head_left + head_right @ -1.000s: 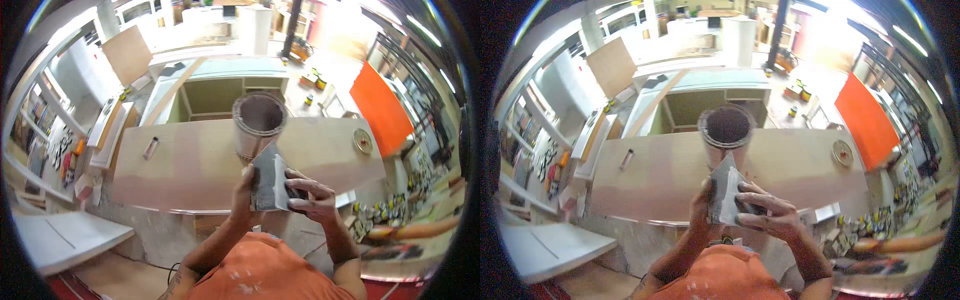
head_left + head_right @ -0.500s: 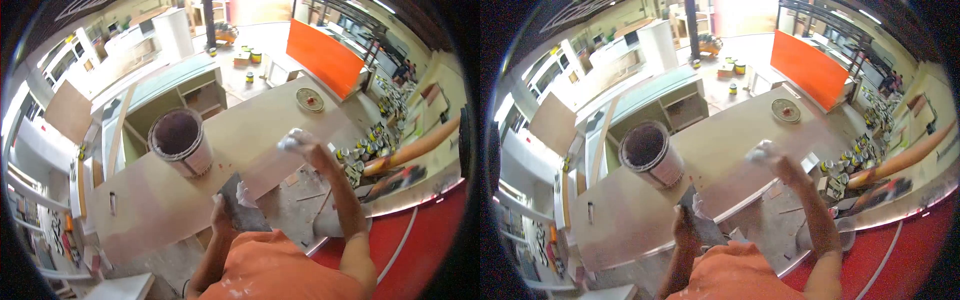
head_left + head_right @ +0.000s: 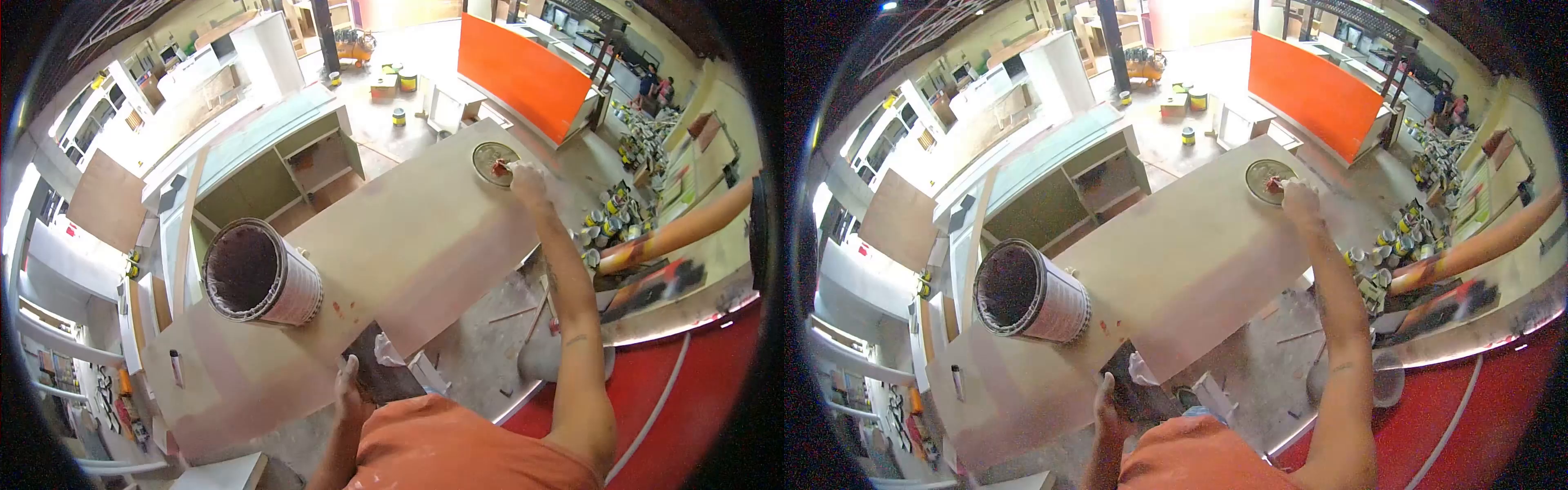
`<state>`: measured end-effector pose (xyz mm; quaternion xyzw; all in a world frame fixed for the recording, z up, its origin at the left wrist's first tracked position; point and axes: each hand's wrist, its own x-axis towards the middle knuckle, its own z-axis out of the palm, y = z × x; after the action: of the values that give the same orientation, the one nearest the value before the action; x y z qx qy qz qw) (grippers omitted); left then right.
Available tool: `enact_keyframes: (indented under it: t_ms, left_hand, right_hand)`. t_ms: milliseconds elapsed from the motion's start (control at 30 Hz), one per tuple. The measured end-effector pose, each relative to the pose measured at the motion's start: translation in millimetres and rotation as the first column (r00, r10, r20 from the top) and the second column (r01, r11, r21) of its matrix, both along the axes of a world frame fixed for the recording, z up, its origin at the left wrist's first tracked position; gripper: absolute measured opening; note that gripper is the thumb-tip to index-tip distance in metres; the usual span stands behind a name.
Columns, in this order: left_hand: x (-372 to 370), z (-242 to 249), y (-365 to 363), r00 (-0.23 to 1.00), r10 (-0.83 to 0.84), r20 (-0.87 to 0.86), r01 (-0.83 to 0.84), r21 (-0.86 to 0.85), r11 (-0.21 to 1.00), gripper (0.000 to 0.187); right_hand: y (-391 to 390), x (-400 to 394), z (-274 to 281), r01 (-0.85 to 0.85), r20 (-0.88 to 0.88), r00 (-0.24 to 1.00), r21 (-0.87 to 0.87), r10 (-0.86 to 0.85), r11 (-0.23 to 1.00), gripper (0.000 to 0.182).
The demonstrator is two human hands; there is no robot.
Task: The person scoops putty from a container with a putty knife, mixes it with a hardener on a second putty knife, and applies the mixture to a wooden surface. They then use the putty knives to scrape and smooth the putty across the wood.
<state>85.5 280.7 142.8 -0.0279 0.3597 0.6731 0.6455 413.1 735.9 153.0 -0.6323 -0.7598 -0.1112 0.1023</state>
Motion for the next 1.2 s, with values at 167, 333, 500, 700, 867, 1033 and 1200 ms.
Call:
enact_keyframes:
  t_ms: [167, 333, 500, 700, 867, 1033, 1200]
  left_hand:
    - [-6, -23, 3, 0.992, 0.032, -0.119, -0.043, -0.092, 0.995, 0.046]
    - [-10, -30, 5, 0.992, 0.073, -0.099, -0.078, -0.047, 0.996, 0.044]
    - [-7, -1, 2, 1.000, 0.021, -0.001, -0.021, -0.063, 0.998, 0.037]
    - [-5, 17, 15, 0.999, 0.044, -0.010, -0.044, -0.039, 0.998, 0.035]
    - [5, 61, 39, 0.996, -0.045, 0.081, 0.038, 0.086, 0.996, 0.036]
    - [2, 78, 31, 0.904, -0.265, 0.335, 0.162, 0.306, 0.938, 0.036]
    - [-2, 83, 13, 0.945, -0.255, 0.207, 0.227, 0.147, 0.963, 0.040]
  right_hand:
    - [-11, 3, 5, -0.034, -0.001, 0.999, 0.058, 0.035, 0.998, 0.028]
    - [-10, 12, 14, -0.120, -0.074, 0.989, 0.074, 0.125, 0.990, 0.031]
    - [-27, 6, 50, -0.067, -0.224, 0.974, -0.164, 0.029, 0.984, 0.036]
    - [-95, -21, 83, -0.454, -0.543, 0.745, 0.014, 0.388, 0.891, 0.031]
    - [-235, -88, 139, -0.711, -0.576, 0.494, 0.164, 0.651, 0.684, 0.035]
    - [-324, -121, 147, -0.886, -0.432, 0.296, 0.208, 0.852, 0.414, 0.042]
    - [-347, -107, 157, -0.879, -0.211, 0.473, -0.039, 0.855, 0.476, 0.047]
